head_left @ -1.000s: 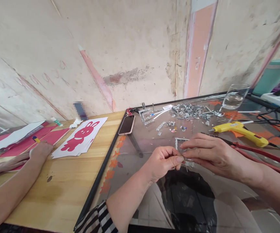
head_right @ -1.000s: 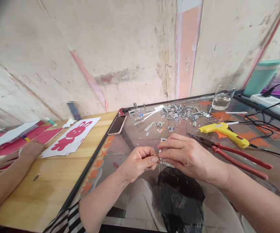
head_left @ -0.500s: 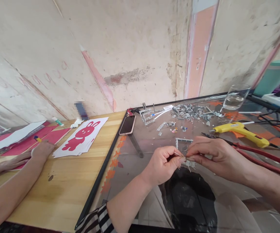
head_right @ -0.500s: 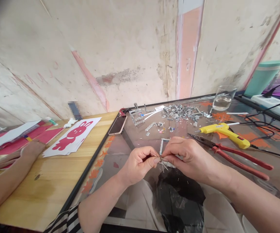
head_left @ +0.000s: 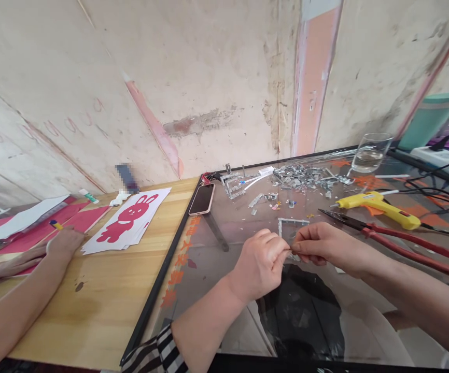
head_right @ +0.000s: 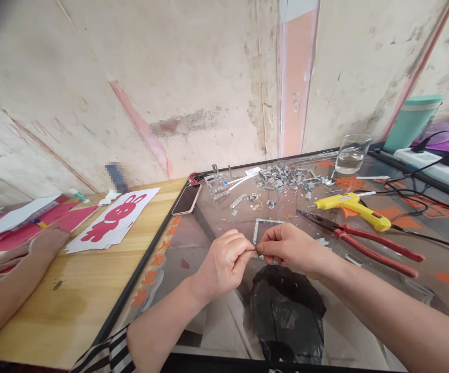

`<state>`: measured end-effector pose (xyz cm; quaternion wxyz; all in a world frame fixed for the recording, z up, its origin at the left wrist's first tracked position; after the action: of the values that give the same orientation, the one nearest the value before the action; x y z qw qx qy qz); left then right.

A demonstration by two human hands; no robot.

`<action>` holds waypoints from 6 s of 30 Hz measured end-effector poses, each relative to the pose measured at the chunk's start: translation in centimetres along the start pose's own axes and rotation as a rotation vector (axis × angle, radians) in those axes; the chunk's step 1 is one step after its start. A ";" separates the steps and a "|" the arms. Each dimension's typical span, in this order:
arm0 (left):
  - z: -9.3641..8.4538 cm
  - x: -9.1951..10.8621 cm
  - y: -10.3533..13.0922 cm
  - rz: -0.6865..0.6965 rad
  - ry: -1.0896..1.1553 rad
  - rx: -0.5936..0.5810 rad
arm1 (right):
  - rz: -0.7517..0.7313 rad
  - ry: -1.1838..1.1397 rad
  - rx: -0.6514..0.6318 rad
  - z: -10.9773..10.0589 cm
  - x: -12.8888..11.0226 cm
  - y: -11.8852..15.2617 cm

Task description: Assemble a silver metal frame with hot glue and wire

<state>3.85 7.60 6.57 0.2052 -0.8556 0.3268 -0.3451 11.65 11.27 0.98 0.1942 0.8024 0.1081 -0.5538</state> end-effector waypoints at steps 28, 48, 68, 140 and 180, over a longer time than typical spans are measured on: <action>1.1 -3.1 0.4 -0.498 0.692 -0.086 | -1.083 0.795 0.254 -0.6 -8.4 5.3; -0.9 0.6 -0.3 0.015 0.066 0.029 | -0.296 0.408 0.198 -1.4 -3.7 1.6; 0.8 -6.4 1.3 -0.761 0.837 0.185 | -1.127 0.886 0.456 0.6 -8.4 6.5; 3.0 -4.5 1.5 -0.711 0.951 -0.081 | -0.550 0.416 0.184 -2.6 -6.2 2.3; 3.6 -5.1 2.2 -0.769 0.814 -0.189 | -0.189 -0.044 0.032 0.2 -1.0 -0.4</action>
<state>2.78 10.07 0.57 -0.1553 -0.7257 0.0737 -0.6662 10.97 11.57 1.78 0.1308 0.7793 0.1702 -0.5888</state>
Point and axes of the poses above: each hand's wrist, its own y-axis away from the middle knuckle, its own z-axis out of the palm, x = y × z, the point moved 10 cm from there along -y, towards the middle knuckle, and after that the axes turned 7 degrees about x, right-handed, at the moved point
